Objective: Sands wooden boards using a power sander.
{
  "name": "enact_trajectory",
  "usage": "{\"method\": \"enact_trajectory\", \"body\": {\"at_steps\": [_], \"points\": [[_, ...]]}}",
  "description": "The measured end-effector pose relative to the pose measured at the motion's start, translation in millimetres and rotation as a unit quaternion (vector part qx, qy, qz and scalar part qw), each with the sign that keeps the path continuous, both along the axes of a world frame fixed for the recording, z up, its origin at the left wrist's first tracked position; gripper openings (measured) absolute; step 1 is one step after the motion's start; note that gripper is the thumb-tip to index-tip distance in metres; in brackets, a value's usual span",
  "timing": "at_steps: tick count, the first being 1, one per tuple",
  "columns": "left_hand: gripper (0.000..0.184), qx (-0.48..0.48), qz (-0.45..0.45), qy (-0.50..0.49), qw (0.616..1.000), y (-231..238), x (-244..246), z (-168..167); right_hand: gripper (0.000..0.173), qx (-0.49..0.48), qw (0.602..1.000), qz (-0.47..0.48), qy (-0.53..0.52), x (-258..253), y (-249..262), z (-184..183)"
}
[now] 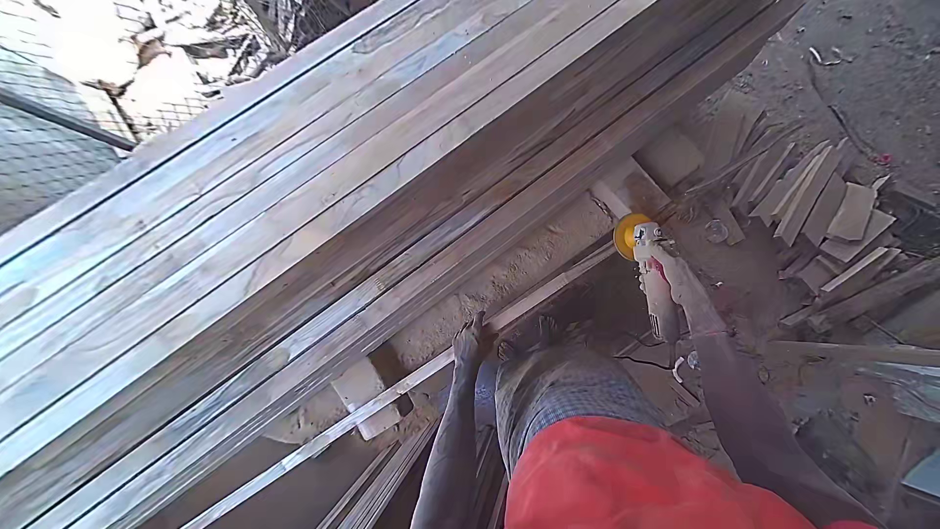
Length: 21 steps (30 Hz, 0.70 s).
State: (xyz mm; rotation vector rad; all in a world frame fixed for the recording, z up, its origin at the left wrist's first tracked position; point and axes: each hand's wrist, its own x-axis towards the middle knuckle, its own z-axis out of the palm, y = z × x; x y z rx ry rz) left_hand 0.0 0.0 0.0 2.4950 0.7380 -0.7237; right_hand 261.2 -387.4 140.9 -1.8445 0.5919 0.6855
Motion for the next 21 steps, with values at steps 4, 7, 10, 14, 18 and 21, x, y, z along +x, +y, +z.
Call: {"method": "enact_trajectory", "body": {"at_steps": [4, 7, 10, 14, 18, 21], "points": [[0.057, 0.005, -0.005, 0.067, 0.998, 25.6, -3.5, 10.3, 0.062, -0.032, 0.989, 0.141, 0.023, -12.6, 64.4, -8.8], [0.055, 0.013, -0.001, 0.057, 0.998, 45.7, -24.0, 6.6, 0.059, -0.048, 0.968, 0.240, 0.059, -33.9, 98.1, -29.3], [0.055, 0.013, 0.000, 0.066, 0.998, 59.5, -43.9, 3.5, 0.054, -0.038, 0.941, 0.330, 0.065, -74.1, 138.3, -39.3], [0.052, 0.003, -0.005, 0.074, 0.997, 66.4, -45.3, 2.8, 0.059, -0.045, 0.885, 0.463, 0.010, -117.8, 195.6, -47.7], [0.051, 0.009, -0.016, 0.085, 0.996, 68.6, -46.6, 0.6, 0.068, -0.083, 0.889, 0.449, 0.030, -118.3, 197.2, -47.8], [0.049, 0.017, -0.015, 0.097, 0.995, 67.8, -42.9, 2.4, 0.061, -0.051, 0.945, 0.319, 0.051, -94.7, 154.1, -37.7]]}}
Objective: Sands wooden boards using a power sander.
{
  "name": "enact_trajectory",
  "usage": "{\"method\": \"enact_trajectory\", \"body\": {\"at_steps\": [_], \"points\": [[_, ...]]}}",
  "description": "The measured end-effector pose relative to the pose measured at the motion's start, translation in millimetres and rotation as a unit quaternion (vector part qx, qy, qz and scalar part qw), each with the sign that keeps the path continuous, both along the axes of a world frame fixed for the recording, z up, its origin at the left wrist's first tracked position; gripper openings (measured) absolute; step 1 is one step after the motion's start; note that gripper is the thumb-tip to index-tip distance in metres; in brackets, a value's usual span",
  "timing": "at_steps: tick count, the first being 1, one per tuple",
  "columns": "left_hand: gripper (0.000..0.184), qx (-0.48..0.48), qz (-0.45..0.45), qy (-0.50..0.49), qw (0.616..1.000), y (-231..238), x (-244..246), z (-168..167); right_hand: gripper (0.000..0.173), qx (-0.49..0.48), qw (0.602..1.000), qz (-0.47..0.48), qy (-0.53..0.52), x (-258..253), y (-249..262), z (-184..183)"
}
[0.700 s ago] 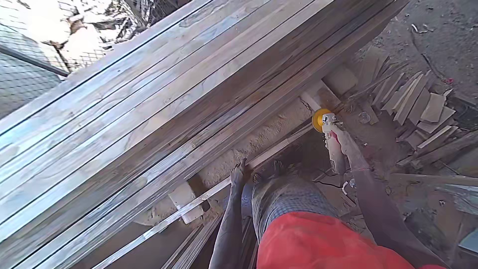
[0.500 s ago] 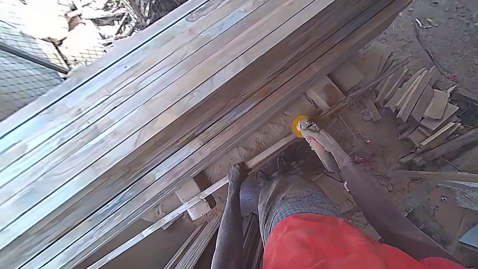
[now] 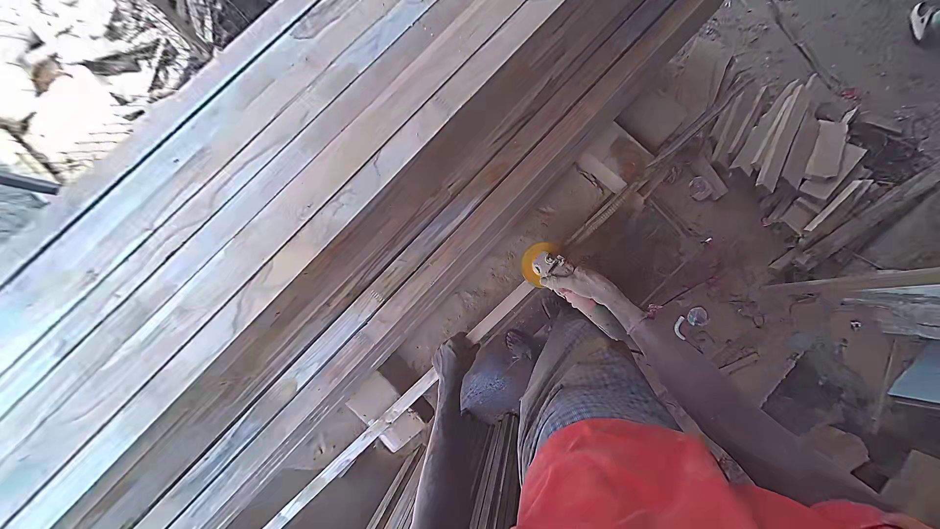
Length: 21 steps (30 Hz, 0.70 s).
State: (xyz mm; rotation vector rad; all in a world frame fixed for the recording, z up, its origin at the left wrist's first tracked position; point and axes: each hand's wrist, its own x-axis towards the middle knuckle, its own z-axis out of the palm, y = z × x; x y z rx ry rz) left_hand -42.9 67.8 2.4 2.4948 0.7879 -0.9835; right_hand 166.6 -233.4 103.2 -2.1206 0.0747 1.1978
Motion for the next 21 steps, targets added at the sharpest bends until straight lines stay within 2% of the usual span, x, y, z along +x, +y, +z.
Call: {"method": "enact_trajectory", "body": {"at_steps": [4, 8, 13, 17, 21], "points": [[0.052, 0.006, -0.009, 0.031, 0.999, -5.2, 9.4, -2.5, 0.059, 0.027, 0.989, -0.143, 0.004, 44.4, -63.5, 15.2], [0.051, 0.021, -0.003, 0.030, 0.999, -22.6, 29.7, -0.9, 0.058, 0.013, 0.978, -0.210, -0.002, 110.6, -104.4, 28.1], [0.040, 0.045, 0.041, 0.075, 0.995, -39.7, 47.0, -6.0, 0.055, 0.015, 0.958, -0.285, -0.024, 195.2, -170.0, 52.8], [0.039, 0.065, 0.027, 0.118, 0.991, -45.4, 57.0, -5.5, 0.066, 0.024, 0.931, -0.360, -0.058, 273.4, -248.2, 29.0], [0.037, 0.073, 0.025, 0.130, 0.989, -50.0, 57.4, -6.3, 0.064, 0.018, 0.903, -0.422, -0.082, 306.0, -269.1, 39.2]]}}
